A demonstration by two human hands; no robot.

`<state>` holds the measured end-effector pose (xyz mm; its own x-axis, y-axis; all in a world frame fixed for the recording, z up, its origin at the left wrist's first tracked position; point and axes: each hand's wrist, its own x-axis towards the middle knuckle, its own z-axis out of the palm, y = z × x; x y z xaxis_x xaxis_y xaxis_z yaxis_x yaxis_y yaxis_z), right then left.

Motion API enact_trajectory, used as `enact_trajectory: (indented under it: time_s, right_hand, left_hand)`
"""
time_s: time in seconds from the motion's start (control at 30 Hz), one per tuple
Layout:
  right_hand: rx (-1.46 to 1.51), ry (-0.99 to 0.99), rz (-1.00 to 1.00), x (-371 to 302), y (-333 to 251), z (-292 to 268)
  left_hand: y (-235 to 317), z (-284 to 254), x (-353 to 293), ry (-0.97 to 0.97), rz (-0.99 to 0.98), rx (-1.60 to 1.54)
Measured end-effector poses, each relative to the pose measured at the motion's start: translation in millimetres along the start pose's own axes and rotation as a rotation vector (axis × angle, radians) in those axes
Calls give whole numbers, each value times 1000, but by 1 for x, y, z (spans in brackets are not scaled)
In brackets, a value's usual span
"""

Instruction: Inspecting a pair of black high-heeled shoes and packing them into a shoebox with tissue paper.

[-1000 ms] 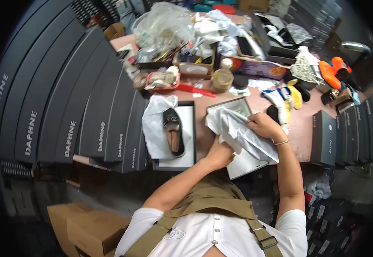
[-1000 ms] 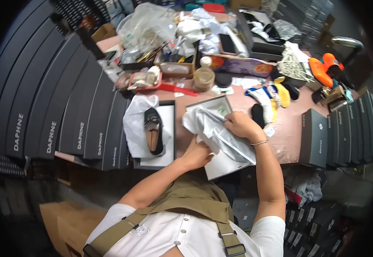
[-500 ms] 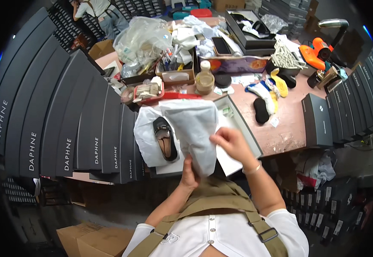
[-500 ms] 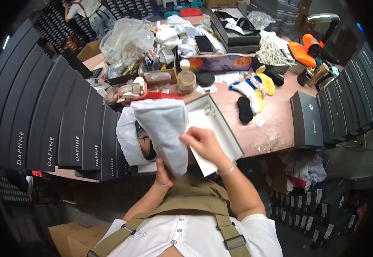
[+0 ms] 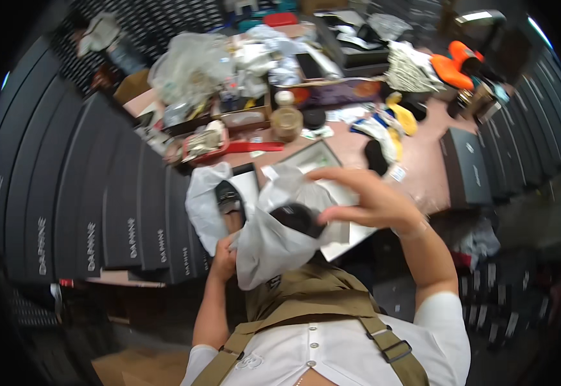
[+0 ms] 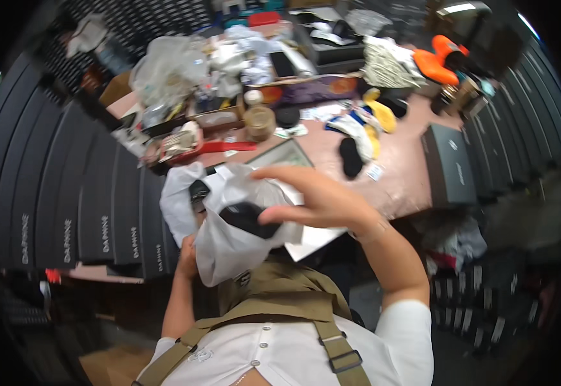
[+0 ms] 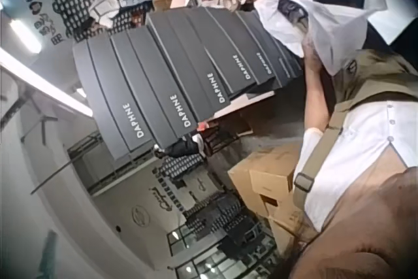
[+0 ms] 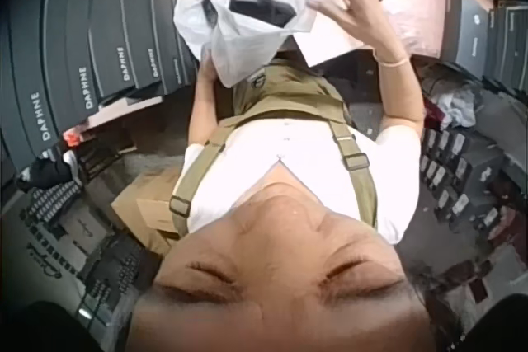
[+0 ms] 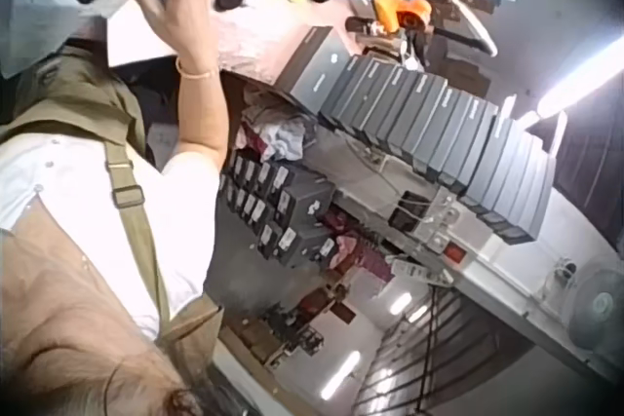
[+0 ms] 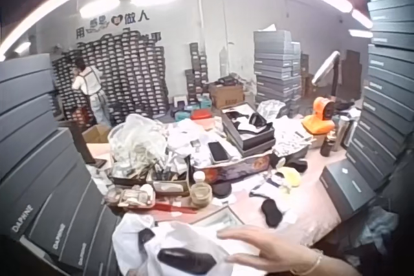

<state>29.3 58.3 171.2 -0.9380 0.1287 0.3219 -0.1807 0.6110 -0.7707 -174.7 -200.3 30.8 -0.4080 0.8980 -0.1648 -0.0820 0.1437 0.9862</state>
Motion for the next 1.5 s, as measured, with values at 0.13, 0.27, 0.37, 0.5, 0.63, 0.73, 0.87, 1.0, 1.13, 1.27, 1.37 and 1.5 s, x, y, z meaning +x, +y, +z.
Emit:
enact_trajectory:
  time_s: [0.13, 0.27, 0.37, 0.5, 0.63, 0.73, 0.87, 1.0, 1.13, 1.27, 1.37, 1.5]
  right_hand:
    - [222, -610, 143, -5, 16, 18]
    - [674, 81, 391, -60, 66, 24]
    - [803, 579, 499, -117, 80, -9]
    - [32, 806, 428, -135, 55, -11]
    - [-141, 854, 280, -100, 55, 15]
    - [-51, 770, 225, -90, 37, 40]
    - [494, 292, 406, -82, 14, 56]
    - [-172, 46, 240, -36, 0, 58]
    - [-140, -315, 26, -5, 22, 56]
    - [-523, -344, -2, -1, 26, 76]
    - [-559, -131, -236, -9, 49, 89]
    - [-646, -35, -124, -12, 40, 107]
  left_hand:
    - [-1, 11, -7, -42, -83, -159]
    - [3, -20, -18, 360, -167, -138]
    - [35, -17, -5, 767, 157, -103]
    - [60, 57, 55, 629, 977, 728]
    - [-10, 129, 130, -699, 137, 1261]
    - [-35, 132, 117, -36, 56, -334]
    - [-11, 124, 96, 104, -245, -1044]
    - [3, 110, 64, 159, -235, -1078]
    - [10, 93, 37, 31, -290, -1132]
    - [2, 94, 27, 31, -290, -1247]
    - [16, 92, 29, 125, -244, -1211]
    - [12, 93, 22, 93, -305, -1241]
